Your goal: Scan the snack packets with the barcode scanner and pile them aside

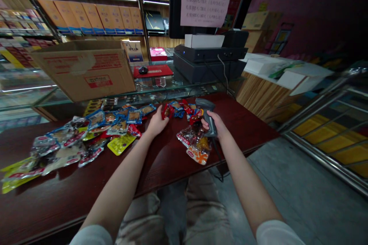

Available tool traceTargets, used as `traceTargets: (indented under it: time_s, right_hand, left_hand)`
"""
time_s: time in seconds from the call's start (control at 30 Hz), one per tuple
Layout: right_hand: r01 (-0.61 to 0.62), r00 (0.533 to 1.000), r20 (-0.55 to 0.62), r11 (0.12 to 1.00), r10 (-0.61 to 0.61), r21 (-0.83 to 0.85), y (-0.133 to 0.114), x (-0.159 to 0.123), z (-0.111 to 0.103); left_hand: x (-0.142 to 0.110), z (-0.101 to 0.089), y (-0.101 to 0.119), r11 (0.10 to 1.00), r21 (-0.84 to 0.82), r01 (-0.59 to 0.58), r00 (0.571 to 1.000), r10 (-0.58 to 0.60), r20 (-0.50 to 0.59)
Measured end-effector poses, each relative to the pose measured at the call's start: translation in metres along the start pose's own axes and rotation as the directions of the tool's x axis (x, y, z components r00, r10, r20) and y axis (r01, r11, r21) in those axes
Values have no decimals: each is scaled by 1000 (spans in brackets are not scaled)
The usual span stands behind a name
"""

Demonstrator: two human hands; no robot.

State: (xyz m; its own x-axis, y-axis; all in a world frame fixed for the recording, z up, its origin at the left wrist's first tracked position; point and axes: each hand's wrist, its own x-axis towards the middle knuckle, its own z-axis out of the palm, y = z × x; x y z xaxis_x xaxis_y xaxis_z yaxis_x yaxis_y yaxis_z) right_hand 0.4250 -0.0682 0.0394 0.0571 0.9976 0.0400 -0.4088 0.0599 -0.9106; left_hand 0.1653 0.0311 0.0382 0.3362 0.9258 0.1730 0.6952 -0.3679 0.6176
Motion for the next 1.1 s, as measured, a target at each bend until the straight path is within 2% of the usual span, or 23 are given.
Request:
traceTargets:
  time_s: [0.03, 0.1, 0.17, 0.2, 0.23, 0.3, 0.37, 0.43, 0.5, 0.6, 0.67, 0.8, 0.9, 1.0, 1.1]
  right_hand:
    - [10, 1000, -25, 1000, -10, 5, -2, 0, -1]
    - [25, 998, -60, 1000, -24, 12, -4, 0, -3]
    - [35, 997, -75, 999, -34, 10, -4, 0, -4]
    - [48, 995, -86, 999, -47, 8, -4, 1, -4]
    - [66, 993, -99, 998, -65, 5, -4, 1, -4]
    - [92, 989, -115, 996, -91, 8, -3, 2, -3]
    - [89, 991, -104, 996, -86, 23, -3, 1, -3]
    - [66, 993, -99, 997, -62, 41, -3, 1, -3]
    - [28, 994, -103, 998, -23, 50, -4, -1, -5]
    - [-6, 995, -97, 998, 12, 64, -5, -2, -7]
    - [20, 995, -100, 997, -13, 78, -6, -3, -8]
    - [42, 994, -103, 997, -35, 63, -7, -3, -10]
    - [44, 989, -140, 998, -38, 39, -6, -2, -10]
    - [67, 983, -172, 998, -62, 23, -5, -1, -11]
    - [71, 985, -156, 997, -68, 17, -3, 1, -12]
  left_hand:
    - [0, -8, -3, 992, 105, 70, 997, -71, 5]
    - [-2, -22, -8, 937, 323, 133, 989, -106, -100]
    - [-6, -29, -9, 876, 464, 135, 972, -26, -232]
    - [-7, -30, -7, 858, 501, 112, 966, 24, -257]
    - [-9, -28, -5, 848, 526, 65, 968, 74, -240]
    - [-11, -22, -1, 828, 557, -61, 983, 146, -111]
    - [-12, -13, 1, 803, 587, -100, 993, 120, 6]
    - [-12, -7, -1, 767, 641, -24, 1000, 13, 22]
    - [-11, -6, -6, 710, 698, 93, 995, -91, -40]
    - [-8, -9, -12, 623, 760, 184, 982, -153, -112]
    - [-7, -12, -13, 591, 778, 211, 975, -182, -126]
    - [-4, -18, -11, 582, 764, 278, 950, -284, -129]
    - [-5, -22, -12, 604, 740, 296, 942, -314, -120]
    - [-7, -23, -11, 626, 727, 282, 957, -240, -164]
    - [-1, -18, 0, 683, 697, 216, 974, -104, -201]
